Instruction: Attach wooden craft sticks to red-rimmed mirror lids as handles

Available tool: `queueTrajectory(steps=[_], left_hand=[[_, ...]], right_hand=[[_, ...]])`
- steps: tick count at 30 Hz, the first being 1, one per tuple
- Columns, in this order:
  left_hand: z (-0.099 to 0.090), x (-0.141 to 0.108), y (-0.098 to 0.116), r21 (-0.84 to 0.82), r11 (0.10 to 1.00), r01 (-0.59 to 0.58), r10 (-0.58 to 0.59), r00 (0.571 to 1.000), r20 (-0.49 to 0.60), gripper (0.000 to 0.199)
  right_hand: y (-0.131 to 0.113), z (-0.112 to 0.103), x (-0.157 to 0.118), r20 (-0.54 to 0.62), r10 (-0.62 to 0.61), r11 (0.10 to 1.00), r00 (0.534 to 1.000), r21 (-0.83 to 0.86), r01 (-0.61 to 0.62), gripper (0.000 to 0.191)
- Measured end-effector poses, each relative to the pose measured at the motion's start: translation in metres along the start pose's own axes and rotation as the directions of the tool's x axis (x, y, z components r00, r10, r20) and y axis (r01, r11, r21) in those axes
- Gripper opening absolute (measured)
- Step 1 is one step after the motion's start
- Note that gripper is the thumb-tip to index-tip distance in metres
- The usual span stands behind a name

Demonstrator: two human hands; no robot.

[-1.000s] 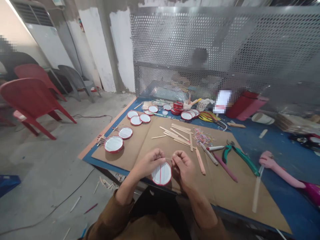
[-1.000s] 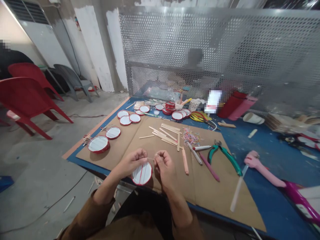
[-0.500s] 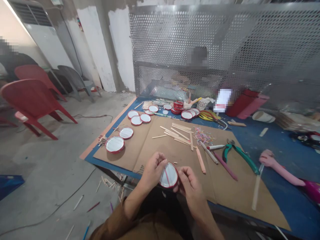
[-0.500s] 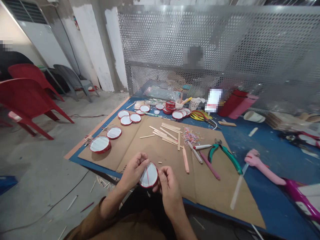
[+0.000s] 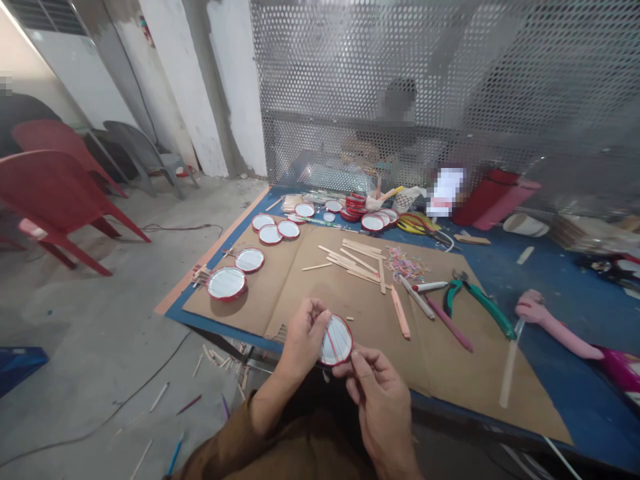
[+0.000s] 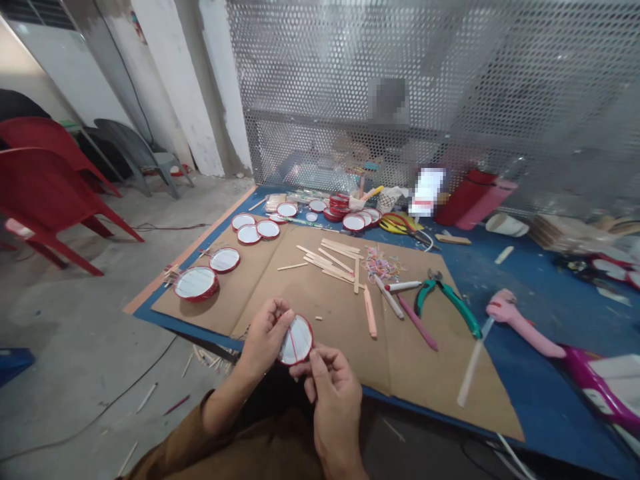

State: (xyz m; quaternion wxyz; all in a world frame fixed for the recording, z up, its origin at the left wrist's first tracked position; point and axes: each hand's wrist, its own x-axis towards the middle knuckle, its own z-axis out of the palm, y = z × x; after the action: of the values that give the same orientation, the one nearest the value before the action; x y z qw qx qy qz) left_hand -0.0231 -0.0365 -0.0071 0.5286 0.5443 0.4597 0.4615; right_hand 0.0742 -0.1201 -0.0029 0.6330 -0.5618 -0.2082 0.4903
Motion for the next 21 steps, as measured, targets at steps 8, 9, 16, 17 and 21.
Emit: queueTrajectory(steps=[8, 9, 16, 17, 21], left_hand=[[-0.003, 0.004, 0.007, 0.011, 1.000, 0.027, -0.027, 0.999, 0.046, 0.017], [-0.003, 0.004, 0.009, 0.011, 0.999, 0.032, -0.033, 0.998, 0.055, 0.018], [-0.005, 0.005, 0.009, -0.002, 0.999, 0.052, -0.052, 0.997, 0.059, 0.019], [-0.006, 0.005, 0.010, 0.000, 0.999, 0.054, -0.054, 0.996, 0.064, 0.019], [-0.006, 0.004, 0.010, 0.033, 0.998, 0.050, -0.053, 0.996, 0.078, 0.019]], right_hand=[[0.008, 0.002, 0.002, -0.028, -0.088, 0.995, 0.996, -0.047, 0.087, 0.028], [0.009, 0.002, 0.002, -0.029, -0.093, 0.995, 0.995, -0.051, 0.091, 0.028], [0.010, 0.004, 0.001, -0.042, -0.100, 0.993, 0.994, -0.071, 0.097, 0.026], [0.010, 0.004, 0.001, -0.045, -0.101, 0.993, 0.994, -0.073, 0.097, 0.026], [0.010, 0.005, 0.002, -0.050, -0.103, 0.993, 0.993, -0.067, 0.099, 0.027]])
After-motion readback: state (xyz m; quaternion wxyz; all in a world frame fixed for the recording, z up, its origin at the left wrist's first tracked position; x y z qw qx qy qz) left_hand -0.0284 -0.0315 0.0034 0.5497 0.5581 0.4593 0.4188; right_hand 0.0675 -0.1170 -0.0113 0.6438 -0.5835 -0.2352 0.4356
